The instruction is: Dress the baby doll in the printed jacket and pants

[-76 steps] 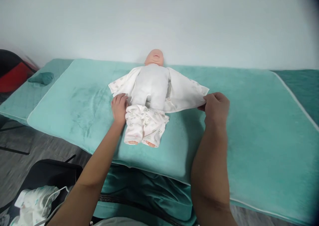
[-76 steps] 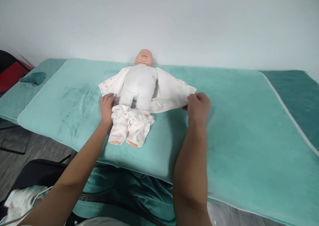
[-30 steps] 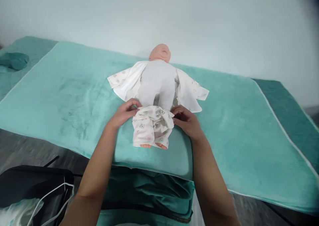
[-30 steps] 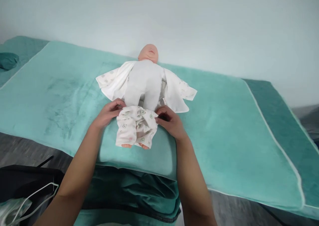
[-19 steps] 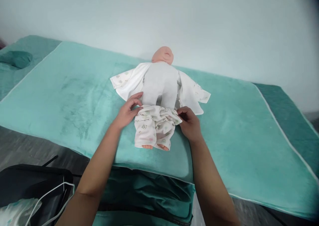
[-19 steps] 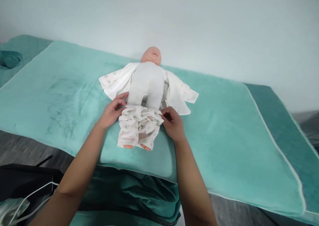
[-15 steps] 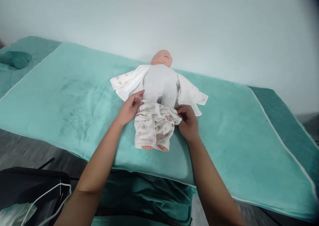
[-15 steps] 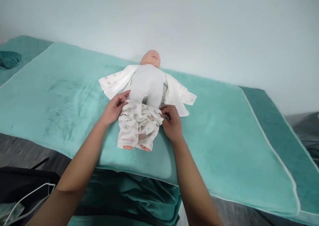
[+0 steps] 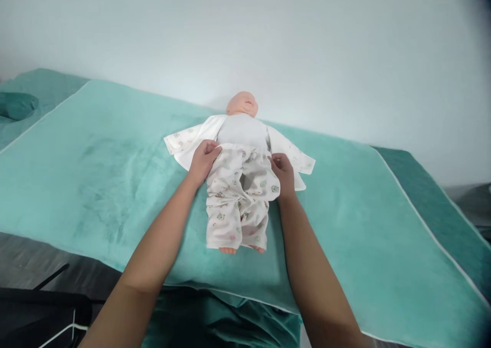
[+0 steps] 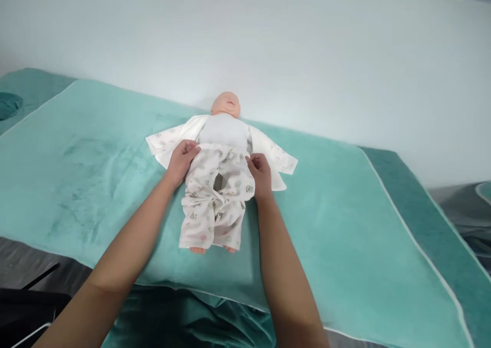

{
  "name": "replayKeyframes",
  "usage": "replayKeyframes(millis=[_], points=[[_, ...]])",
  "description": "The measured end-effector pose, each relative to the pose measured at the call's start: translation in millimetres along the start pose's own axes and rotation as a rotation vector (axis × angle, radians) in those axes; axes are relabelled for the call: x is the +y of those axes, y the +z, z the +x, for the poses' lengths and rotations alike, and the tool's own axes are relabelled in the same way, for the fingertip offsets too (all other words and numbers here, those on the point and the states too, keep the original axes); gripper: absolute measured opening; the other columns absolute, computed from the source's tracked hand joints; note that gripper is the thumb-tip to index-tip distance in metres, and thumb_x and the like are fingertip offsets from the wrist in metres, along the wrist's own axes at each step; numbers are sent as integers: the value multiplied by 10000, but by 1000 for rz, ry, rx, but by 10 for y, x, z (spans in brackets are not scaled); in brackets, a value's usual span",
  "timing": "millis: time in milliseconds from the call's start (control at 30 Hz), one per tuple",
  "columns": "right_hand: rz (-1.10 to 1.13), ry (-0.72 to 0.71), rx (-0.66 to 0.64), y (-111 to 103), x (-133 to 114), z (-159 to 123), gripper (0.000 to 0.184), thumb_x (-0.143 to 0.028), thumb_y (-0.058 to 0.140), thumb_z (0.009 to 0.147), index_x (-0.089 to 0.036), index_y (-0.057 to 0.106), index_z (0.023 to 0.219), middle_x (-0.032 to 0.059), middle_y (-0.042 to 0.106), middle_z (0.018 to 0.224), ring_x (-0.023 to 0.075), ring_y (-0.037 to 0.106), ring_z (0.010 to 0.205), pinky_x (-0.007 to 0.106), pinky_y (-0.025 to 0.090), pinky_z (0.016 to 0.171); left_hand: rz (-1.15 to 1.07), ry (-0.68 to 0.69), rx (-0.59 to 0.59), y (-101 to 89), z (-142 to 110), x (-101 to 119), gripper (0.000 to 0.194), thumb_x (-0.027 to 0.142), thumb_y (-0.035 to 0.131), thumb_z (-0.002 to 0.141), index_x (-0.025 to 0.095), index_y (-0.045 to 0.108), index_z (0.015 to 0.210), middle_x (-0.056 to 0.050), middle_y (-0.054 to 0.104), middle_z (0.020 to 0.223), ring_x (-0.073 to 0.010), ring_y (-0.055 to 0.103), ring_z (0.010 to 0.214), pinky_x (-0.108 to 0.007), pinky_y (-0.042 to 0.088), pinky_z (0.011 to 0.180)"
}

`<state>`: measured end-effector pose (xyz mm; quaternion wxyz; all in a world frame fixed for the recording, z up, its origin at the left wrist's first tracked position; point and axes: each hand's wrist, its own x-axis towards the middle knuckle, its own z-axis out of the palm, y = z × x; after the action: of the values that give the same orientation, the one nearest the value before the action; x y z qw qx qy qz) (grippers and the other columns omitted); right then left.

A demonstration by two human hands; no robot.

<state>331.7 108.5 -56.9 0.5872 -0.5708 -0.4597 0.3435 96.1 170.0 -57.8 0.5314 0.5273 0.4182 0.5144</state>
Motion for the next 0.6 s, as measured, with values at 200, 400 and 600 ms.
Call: replayKeyframes(millis=[200, 400, 600], points=[[-53, -183, -31, -34, 86, -81, 242, -457, 734, 831, -259, 610, 892, 17, 641, 1006, 186, 601, 941, 317, 504, 821, 257, 206, -20, -35, -73, 35, 122, 259, 691, 854, 204, 619, 936, -48, 631, 1097, -155, 580, 939, -282, 463, 848], [-399, -275, -32, -24, -140, 244, 200, -402, 646, 901, -246, 544, 827, -7, 619, 824, 170, 523, 752, 322, 435, 734, 588, 292, -43, 61, 211, 273, 60, 275, 540, 973, 241, 493, 959, -35, 641, 901, -225, 635, 903, -351, 464, 859], [-391, -46, 132, 124, 71, 759, 297, -412, 704, 844, -246, 509, 694, -39, 499, 650, 162, 436, 673, 314, 388, 693, 539, 185, 86, 183, 637, 201, 133, 212, 629, 919, 246, 501, 906, 13, 455, 659, -258, 591, 782, -350, 402, 821]])
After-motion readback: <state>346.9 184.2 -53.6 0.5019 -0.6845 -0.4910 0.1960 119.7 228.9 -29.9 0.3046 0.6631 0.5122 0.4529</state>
